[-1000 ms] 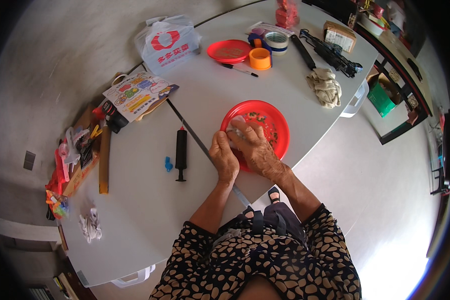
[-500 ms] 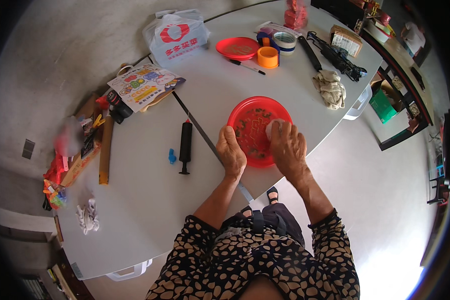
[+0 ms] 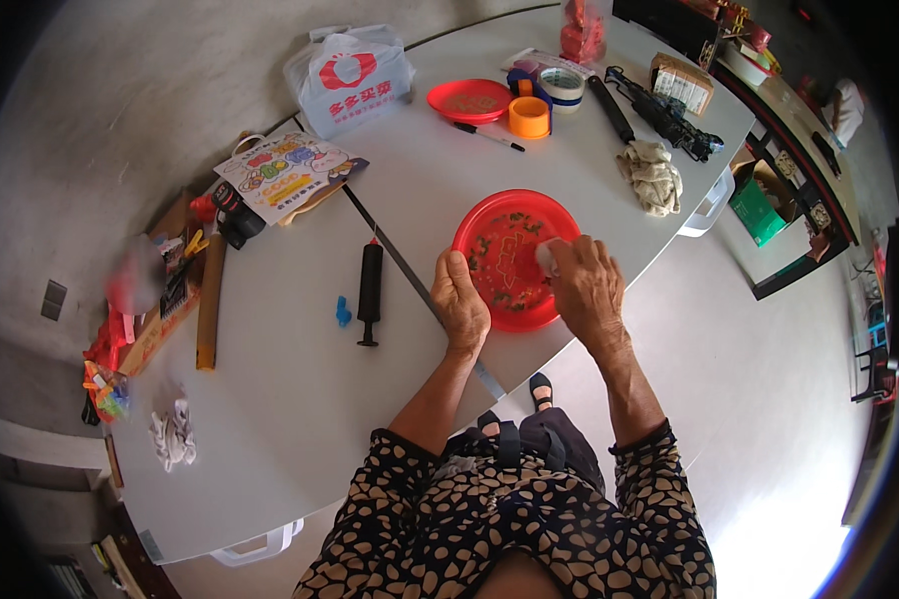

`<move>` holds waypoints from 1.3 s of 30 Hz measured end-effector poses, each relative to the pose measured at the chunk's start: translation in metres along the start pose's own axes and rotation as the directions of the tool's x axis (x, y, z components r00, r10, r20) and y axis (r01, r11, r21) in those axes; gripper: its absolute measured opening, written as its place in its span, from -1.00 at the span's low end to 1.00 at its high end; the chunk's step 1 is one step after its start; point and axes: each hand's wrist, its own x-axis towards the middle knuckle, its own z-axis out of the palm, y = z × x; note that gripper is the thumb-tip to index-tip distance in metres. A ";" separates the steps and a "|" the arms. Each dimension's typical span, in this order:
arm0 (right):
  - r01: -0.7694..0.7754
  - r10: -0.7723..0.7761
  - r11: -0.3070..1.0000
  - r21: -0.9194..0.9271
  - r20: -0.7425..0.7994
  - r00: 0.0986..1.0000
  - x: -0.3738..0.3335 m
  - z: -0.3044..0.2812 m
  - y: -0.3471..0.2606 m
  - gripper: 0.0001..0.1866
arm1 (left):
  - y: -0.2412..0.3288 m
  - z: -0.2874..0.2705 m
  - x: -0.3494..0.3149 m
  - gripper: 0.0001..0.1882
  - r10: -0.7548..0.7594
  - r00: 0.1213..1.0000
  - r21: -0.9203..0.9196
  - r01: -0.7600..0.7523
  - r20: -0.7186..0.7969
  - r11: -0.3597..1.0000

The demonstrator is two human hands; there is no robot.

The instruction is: The person wipes a black syringe and a small blue plastic piece with a white cloth. They then proceed to wipe the inside and outside of several red plastic plates with gold designs using the same cloth.

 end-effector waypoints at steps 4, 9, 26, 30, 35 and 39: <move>0.114 -0.067 0.960 -0.256 0.186 0.980 -0.009 0.002 0.000 -0.91 | -0.002 0.002 0.000 -0.58 -0.008 1.000 0.012 0.008 0.006 1.000; 0.022 -0.062 0.994 0.107 0.391 0.918 -0.014 -0.003 -0.020 -0.85 | -0.006 -0.007 0.001 -0.56 -0.069 0.995 -0.046 0.073 0.077 0.996; 0.122 -0.166 0.969 0.215 0.197 0.966 0.011 0.061 -0.018 -0.49 | 0.005 -0.006 0.003 -0.56 -0.082 0.993 0.026 0.080 0.089 0.996; 0.115 -0.272 0.907 0.406 0.353 0.895 0.001 0.035 -0.020 -0.54 | 0.007 -0.003 0.002 -0.57 -0.132 0.990 -0.026 0.133 0.038 0.991; 0.247 -0.449 0.824 0.509 0.323 0.833 -0.013 -0.002 -0.003 -0.58 | 0.000 -0.004 -0.001 -0.59 -0.097 0.994 -0.039 0.100 0.056 0.994; 0.022 -0.468 0.732 0.681 0.479 0.743 -0.013 -0.032 0.028 -0.58 | -0.003 -0.003 0.001 -0.58 -0.032 0.999 0.000 0.032 0.040 0.999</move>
